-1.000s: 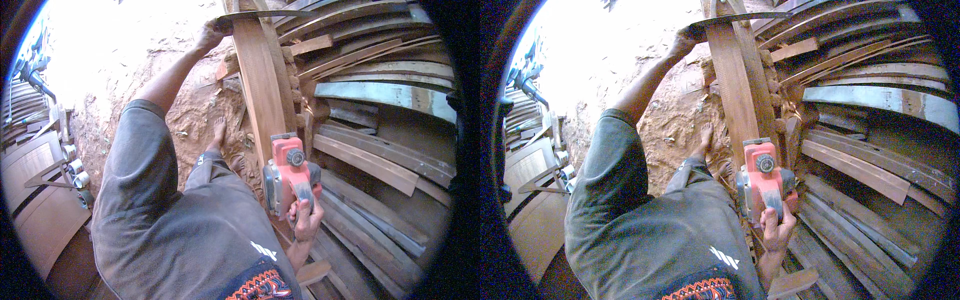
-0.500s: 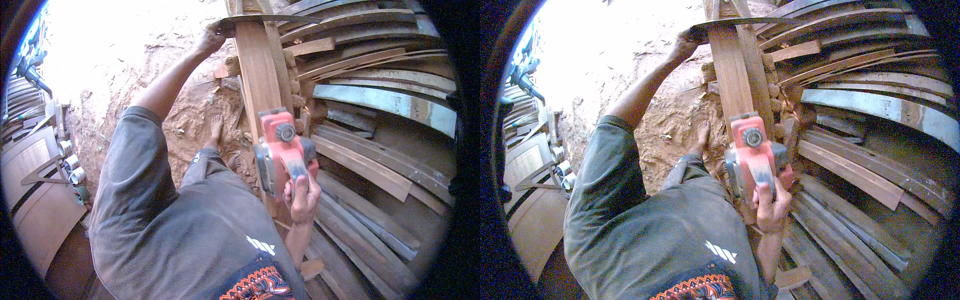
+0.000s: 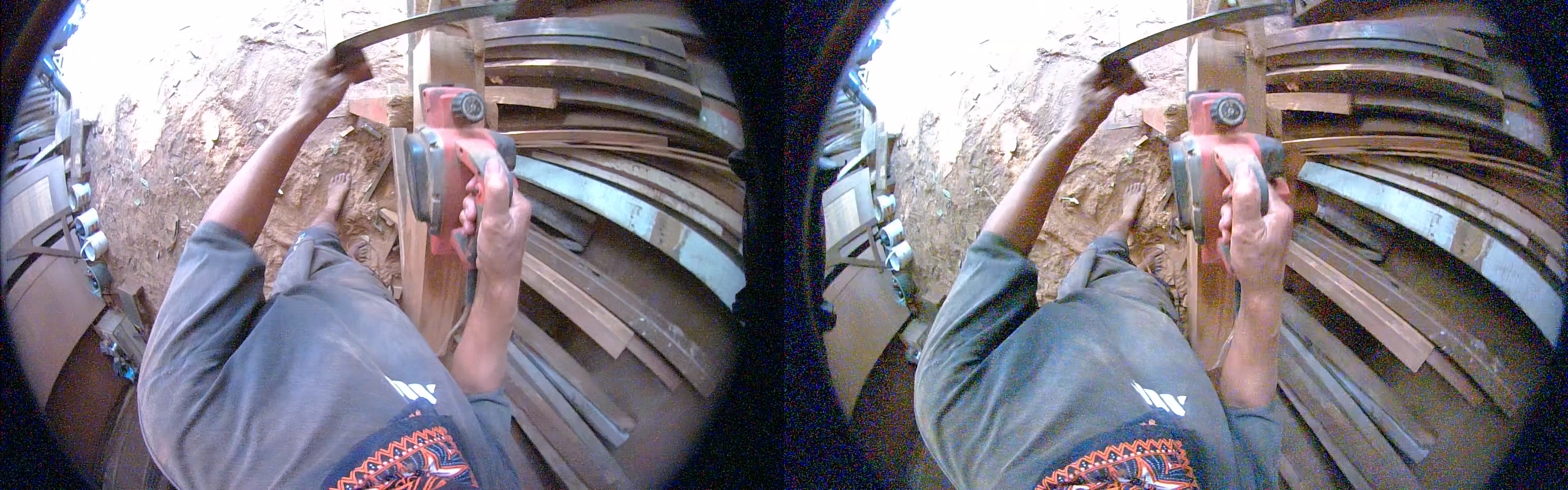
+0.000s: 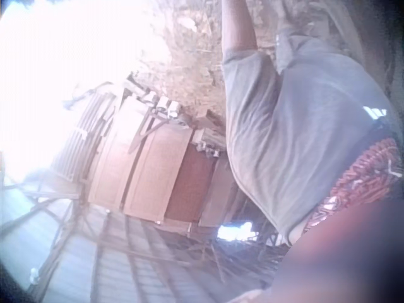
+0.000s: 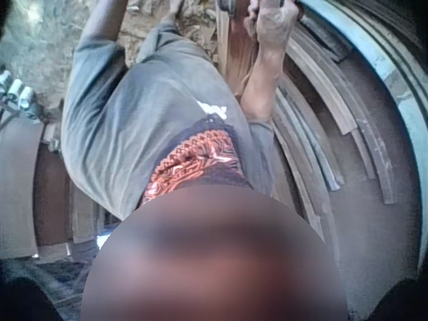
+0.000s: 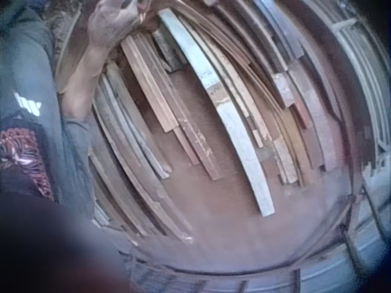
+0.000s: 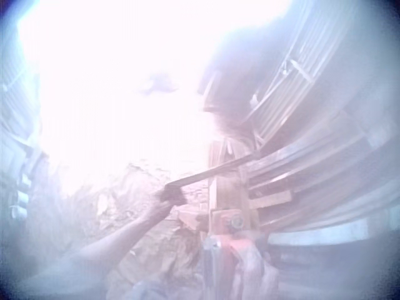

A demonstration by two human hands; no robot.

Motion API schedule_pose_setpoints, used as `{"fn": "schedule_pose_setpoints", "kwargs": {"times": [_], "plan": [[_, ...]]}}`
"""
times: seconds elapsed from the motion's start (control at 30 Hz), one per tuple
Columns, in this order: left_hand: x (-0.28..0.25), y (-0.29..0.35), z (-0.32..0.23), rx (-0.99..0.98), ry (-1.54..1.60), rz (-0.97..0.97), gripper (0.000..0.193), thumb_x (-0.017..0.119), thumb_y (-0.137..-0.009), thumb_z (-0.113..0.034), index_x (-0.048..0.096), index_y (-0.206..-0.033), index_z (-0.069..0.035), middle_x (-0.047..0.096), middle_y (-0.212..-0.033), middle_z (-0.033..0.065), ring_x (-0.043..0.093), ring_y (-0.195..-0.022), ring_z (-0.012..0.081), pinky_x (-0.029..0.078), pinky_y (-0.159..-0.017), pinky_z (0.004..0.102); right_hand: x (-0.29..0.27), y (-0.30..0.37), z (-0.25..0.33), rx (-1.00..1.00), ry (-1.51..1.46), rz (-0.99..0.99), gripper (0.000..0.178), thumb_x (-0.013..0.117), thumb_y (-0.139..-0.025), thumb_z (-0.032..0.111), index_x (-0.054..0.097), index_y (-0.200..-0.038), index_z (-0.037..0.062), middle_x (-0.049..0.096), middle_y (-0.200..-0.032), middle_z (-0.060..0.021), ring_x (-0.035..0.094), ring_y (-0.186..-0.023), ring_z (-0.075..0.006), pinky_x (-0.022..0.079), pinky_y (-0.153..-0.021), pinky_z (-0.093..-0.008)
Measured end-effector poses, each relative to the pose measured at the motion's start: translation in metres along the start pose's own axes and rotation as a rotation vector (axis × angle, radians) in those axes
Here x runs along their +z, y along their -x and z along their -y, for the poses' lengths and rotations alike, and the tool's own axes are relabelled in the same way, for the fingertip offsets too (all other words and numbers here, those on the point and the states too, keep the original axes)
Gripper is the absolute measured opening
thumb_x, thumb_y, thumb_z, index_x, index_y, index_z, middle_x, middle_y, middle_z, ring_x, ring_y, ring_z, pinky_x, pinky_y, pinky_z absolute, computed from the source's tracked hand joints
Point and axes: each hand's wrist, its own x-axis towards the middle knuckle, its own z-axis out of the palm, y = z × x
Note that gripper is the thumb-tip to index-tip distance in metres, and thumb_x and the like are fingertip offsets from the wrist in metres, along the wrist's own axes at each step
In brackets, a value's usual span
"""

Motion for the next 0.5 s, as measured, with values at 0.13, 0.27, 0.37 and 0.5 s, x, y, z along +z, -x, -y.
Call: {"fn": "schedule_pose_setpoints", "kwargs": {"times": [0.13, 0.27, 0.37, 0.5], "plan": [[-0.065, 0.063, 0.008, -0.181, 0.113, -0.223, 0.027, 0.078, -0.092, -0.022, 0.070, -0.110, -0.002, 0.074, -0.098, 0.0041, 0.066, -0.092, 0.0124, 0.053, -0.084, 0.0309, 0.016, -0.040, 0.024, -0.077, 0.059, -0.015, 0.050, 0.060, -0.099, 0.055, 0.060, -0.086, 0.0064, 0.052, -0.060, 0.0035, 0.048, -0.047, -0.0052, 0.038, -0.043, -0.0238], [-0.120, 0.119, 0.017, -0.295, 0.006, -0.412, 0.028, 0.078, -0.092, -0.020, 0.069, -0.113, -0.003, 0.073, -0.102, 0.0038, 0.065, -0.092, 0.0131, 0.053, -0.084, 0.0308, 0.029, -0.084, 0.050, -0.134, 0.079, 0.042, 0.054, 0.058, -0.099, 0.057, 0.062, -0.086, 0.0045, 0.051, -0.062, 0.0037, 0.047, -0.049, -0.0050, 0.037, -0.044, -0.0236], [-0.138, 0.150, 0.028, -0.368, 0.025, -0.503, 0.026, 0.079, -0.091, -0.019, 0.069, -0.112, -0.006, 0.072, -0.099, 0.0016, 0.065, -0.088, 0.0114, 0.052, -0.077, 0.0299, 0.041, -0.127, 0.075, -0.271, 0.113, 0.077, 0.059, 0.058, -0.095, 0.064, 0.062, -0.085, 0.0057, 0.050, -0.061, 0.0023, 0.046, -0.048, -0.0065, 0.036, -0.044, -0.0233], [-0.140, 0.175, 0.039, -0.402, 0.075, -0.540, 0.023, 0.079, -0.091, -0.016, 0.068, -0.110, -0.008, 0.071, -0.097, -0.0011, 0.063, -0.085, 0.0083, 0.052, -0.072, 0.0287, 0.057, -0.178, 0.105, -0.386, 0.112, 0.112, 0.059, 0.058, -0.095, 0.064, 0.063, -0.088, 0.0054, 0.050, -0.063, 0.0025, 0.047, -0.050, -0.0052, 0.036, -0.045, -0.0226]]}}
